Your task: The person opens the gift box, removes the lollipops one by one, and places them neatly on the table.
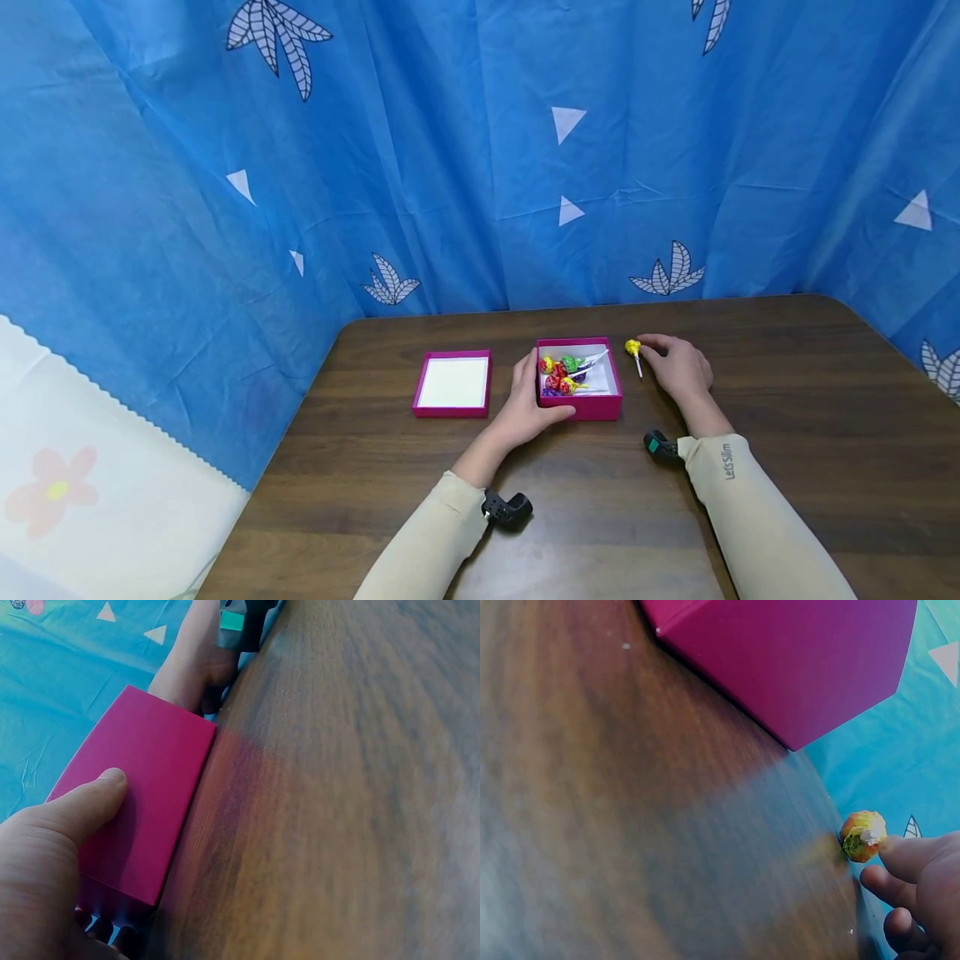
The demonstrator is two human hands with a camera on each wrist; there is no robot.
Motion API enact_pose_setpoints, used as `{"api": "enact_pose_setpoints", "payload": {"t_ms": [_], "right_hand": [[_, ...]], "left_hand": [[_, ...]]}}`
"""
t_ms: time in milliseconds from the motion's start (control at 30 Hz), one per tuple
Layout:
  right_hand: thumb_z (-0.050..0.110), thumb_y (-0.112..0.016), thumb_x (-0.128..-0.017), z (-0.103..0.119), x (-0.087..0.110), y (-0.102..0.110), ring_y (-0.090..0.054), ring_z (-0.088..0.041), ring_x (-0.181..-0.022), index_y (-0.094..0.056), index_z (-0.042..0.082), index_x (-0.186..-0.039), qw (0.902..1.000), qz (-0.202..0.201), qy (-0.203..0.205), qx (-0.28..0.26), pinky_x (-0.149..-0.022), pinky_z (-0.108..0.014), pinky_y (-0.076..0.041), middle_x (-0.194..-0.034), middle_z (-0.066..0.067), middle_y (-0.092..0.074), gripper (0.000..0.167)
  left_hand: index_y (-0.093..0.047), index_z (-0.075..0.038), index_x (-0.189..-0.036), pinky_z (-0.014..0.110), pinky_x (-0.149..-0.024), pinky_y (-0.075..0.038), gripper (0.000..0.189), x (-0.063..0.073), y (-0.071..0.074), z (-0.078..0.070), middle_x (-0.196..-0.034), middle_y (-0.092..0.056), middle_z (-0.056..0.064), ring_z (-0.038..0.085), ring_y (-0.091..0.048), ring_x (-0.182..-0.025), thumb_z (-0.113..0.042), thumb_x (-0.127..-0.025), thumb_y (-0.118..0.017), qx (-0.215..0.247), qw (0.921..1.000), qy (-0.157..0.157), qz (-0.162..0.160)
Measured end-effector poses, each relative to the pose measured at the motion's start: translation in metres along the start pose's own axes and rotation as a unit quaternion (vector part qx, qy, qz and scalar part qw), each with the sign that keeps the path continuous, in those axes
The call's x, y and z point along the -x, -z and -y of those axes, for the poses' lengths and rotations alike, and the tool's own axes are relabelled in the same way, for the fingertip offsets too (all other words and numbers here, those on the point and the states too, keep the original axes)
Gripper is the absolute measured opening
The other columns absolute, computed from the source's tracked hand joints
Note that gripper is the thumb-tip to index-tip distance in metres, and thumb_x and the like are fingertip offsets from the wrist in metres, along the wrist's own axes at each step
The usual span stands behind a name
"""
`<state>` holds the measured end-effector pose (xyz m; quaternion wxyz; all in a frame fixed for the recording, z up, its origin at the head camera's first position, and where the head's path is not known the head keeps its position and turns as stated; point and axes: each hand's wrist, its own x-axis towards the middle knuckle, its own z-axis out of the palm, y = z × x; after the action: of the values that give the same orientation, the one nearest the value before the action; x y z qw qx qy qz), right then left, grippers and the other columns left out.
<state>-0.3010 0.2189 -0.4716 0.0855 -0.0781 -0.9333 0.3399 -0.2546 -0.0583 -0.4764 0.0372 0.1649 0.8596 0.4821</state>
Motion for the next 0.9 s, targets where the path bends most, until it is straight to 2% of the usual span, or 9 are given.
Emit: {"api": "enact_pose_setpoints", "payload": {"t_ms": [233,367,500,733,900], "right_hand": [[0.038,-0.048,-0.105,0.0,0.0,0.001,-0.045,-0.046,-0.132,-0.058,0.017,-0.141,0.9999,-0.007,-0.005,-0.015,-0.103,-0.064,-0.037,-0.149,-0.021,-0.049,0.043],[0.038,-0.049,-0.105,0.001,0.001,0.002,-0.045,-0.044,-0.134,-0.059,0.016,-0.14,0.9983,-0.023,-0.006,-0.053,-0.106,-0.063,-0.035,-0.148,-0.019,-0.052,0.042],[0.036,-0.051,-0.104,0.005,0.002,0.004,-0.049,-0.041,-0.131,-0.062,0.014,-0.135,0.9948,-0.046,0.007,-0.091,-0.107,-0.061,-0.035,-0.139,-0.017,-0.06,0.039],[0.031,-0.057,-0.102,0.019,0.002,0.013,-0.057,-0.034,-0.108,-0.067,0.014,-0.128,0.9881,-0.092,0.04,-0.117,-0.091,-0.046,-0.04,-0.124,-0.015,-0.068,0.033],[0.035,-0.058,-0.101,0.029,0.002,0.021,-0.057,-0.029,-0.102,-0.068,0.016,-0.128,0.9855,-0.102,0.043,-0.128,-0.082,-0.035,-0.041,-0.124,-0.012,-0.069,0.034]], "left_hand": [[-0.004,-0.022,-0.161,0.052,-0.118,-0.036,0.111,-0.001,0.0,0.0,-0.164,-0.012,0.001,0.024,-0.025,-0.148,-0.039,-0.082,-0.08,0.004,1.0,0.003,0.002],[-0.003,-0.02,-0.161,0.052,-0.118,-0.036,0.111,0.0,0.0,-0.001,-0.164,-0.012,0.002,0.025,-0.025,-0.148,-0.038,-0.082,-0.08,0.004,1.0,0.003,0.002],[-0.003,-0.021,-0.161,0.052,-0.119,-0.035,0.111,0.0,0.0,-0.002,-0.164,-0.012,0.002,0.025,-0.025,-0.148,-0.038,-0.083,-0.08,0.002,1.0,0.004,0.001],[-0.003,-0.025,-0.161,0.051,-0.117,-0.039,0.111,0.0,-0.001,-0.002,-0.163,-0.012,0.001,0.025,-0.025,-0.148,-0.038,-0.082,-0.08,0.004,0.9999,0.013,0.001],[-0.004,-0.022,-0.161,0.052,-0.117,-0.039,0.111,-0.001,0.0,-0.002,-0.164,-0.012,0.001,0.025,-0.025,-0.148,-0.038,-0.082,-0.08,-0.001,0.9999,0.011,0.0]]}}
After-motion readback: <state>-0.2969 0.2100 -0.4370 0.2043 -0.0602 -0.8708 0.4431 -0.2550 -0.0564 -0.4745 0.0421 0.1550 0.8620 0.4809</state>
